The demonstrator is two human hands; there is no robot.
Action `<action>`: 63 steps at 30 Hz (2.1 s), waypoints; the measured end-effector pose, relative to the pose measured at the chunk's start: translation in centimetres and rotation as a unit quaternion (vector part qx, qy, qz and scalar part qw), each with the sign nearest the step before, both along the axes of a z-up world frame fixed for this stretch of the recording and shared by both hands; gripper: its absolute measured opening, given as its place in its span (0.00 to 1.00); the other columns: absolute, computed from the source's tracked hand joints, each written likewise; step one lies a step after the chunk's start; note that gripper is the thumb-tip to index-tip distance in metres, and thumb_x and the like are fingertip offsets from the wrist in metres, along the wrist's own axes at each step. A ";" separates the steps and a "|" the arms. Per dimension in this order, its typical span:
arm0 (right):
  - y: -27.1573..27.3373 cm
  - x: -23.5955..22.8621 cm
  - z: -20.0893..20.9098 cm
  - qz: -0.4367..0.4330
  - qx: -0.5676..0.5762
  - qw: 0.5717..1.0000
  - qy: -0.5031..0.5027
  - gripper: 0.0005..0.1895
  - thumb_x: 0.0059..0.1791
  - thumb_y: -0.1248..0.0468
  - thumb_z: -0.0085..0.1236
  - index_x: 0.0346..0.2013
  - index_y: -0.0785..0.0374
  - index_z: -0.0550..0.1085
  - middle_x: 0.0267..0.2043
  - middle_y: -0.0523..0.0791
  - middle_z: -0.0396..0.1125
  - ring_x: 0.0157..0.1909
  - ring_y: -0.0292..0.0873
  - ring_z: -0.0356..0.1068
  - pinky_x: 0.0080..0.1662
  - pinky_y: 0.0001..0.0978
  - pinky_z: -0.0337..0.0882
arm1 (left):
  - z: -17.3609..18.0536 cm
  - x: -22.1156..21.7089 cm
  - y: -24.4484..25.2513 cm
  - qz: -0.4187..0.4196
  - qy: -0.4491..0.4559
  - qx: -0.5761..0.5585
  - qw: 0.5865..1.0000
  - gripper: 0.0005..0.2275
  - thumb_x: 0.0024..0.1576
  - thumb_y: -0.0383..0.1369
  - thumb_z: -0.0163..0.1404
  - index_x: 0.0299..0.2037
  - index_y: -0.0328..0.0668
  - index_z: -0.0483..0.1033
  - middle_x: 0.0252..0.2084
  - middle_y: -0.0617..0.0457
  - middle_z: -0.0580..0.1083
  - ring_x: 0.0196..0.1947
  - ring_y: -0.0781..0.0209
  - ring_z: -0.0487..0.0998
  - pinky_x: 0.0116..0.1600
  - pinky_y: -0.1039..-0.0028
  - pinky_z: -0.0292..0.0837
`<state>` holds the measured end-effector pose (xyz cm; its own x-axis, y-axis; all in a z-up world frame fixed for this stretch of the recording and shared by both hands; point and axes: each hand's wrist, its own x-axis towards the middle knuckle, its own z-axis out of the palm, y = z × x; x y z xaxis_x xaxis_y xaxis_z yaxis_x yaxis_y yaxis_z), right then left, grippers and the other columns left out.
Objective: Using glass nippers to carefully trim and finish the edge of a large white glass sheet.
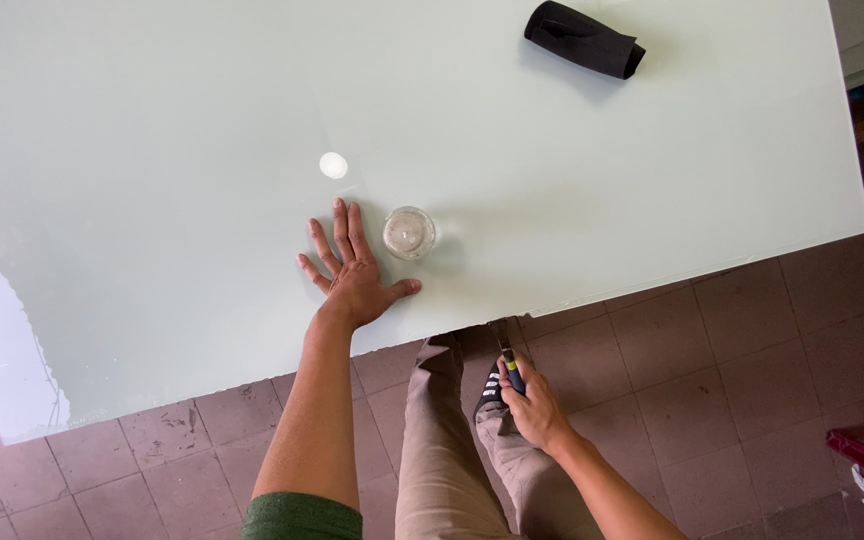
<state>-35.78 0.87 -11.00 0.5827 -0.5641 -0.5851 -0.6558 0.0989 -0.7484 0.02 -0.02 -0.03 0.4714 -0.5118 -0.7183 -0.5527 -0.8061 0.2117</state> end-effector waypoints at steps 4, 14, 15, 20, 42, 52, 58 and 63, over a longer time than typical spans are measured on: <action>-1.4 1.8 7.6 -0.003 0.107 0.980 0.165 0.07 0.56 0.57 0.44 0.45 0.50 0.70 0.34 0.40 0.66 0.37 0.41 0.66 0.43 0.41 0.68 | -0.2 0.0 0.2 0.005 0.006 -0.004 1.000 0.65 0.56 0.61 0.63 0.83 0.53 0.12 0.85 0.63 0.11 0.82 0.40 0.04 0.79 0.30 0.11; -0.2 0.3 -2.5 -0.038 0.012 0.999 -0.011 0.09 0.47 0.61 0.53 0.42 0.52 0.72 0.34 0.52 0.69 0.40 0.60 0.73 0.46 0.50 0.72 | -3.5 0.0 1.7 0.001 -0.038 -0.089 0.995 0.69 0.48 0.68 0.66 0.86 0.55 0.20 0.87 0.53 0.19 0.83 0.31 0.12 0.77 0.22 0.21; -0.5 -0.2 -3.3 -0.040 0.013 0.999 -0.011 0.09 0.47 0.61 0.53 0.42 0.52 0.72 0.34 0.52 0.69 0.40 0.60 0.73 0.46 0.50 0.72 | -3.5 0.0 1.7 -0.002 -0.038 -0.087 0.995 0.69 0.48 0.68 0.66 0.86 0.55 0.20 0.87 0.53 0.19 0.83 0.31 0.12 0.77 0.22 0.21; -1.3 -3.3 -5.9 0.025 -0.015 0.989 0.148 0.16 0.52 0.59 0.52 0.53 0.57 0.74 0.41 0.59 0.78 0.47 0.67 0.79 0.52 0.60 0.73 | -3.5 0.1 1.6 0.000 -0.033 -0.084 0.996 0.70 0.47 0.67 0.66 0.86 0.55 0.20 0.87 0.53 0.19 0.82 0.30 0.12 0.77 0.21 0.21; -1.9 0.2 1.4 -0.021 0.092 0.995 0.011 0.15 0.45 0.63 0.52 0.47 0.51 0.72 0.36 0.43 0.67 0.41 0.49 0.70 0.45 0.43 0.70 | -3.3 -0.1 1.7 0.008 -0.033 -0.092 0.995 0.70 0.47 0.66 0.67 0.86 0.54 0.20 0.87 0.53 0.20 0.82 0.30 0.13 0.77 0.21 0.20; -1.9 1.0 -2.5 -0.020 -0.030 0.999 -0.006 0.08 0.48 0.65 0.53 0.41 0.55 0.71 0.36 0.54 0.67 0.44 0.65 0.73 0.49 0.55 0.72 | -3.2 -0.1 1.5 0.007 -0.035 -0.086 0.996 0.70 0.47 0.66 0.67 0.86 0.54 0.20 0.87 0.52 0.20 0.82 0.30 0.13 0.77 0.21 0.20; -0.8 3.8 7.4 -0.067 0.105 0.983 0.133 0.17 0.56 0.62 0.47 0.60 0.50 0.68 0.40 0.48 0.69 0.36 0.51 0.73 0.39 0.44 0.76 | -1.6 -0.1 0.8 0.007 -0.023 -0.055 0.998 0.68 0.51 0.64 0.65 0.84 0.53 0.17 0.87 0.56 0.17 0.82 0.35 0.09 0.78 0.25 0.16; -3.1 3.6 12.1 0.034 0.138 0.952 0.270 0.06 0.56 0.56 0.42 0.45 0.46 0.69 0.34 0.39 0.65 0.38 0.40 0.65 0.42 0.39 0.63 | -0.4 -0.2 0.2 0.009 -0.009 -0.011 1.000 0.65 0.55 0.61 0.64 0.83 0.52 0.14 0.85 0.63 0.13 0.82 0.42 0.05 0.79 0.30 0.12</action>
<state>-32.18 -2.22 1.07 0.1855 -0.3172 -0.9301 -0.9494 0.1863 -0.2529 -0.20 0.15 -0.44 0.4925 -0.5195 -0.6982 -0.5425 -0.8106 0.2204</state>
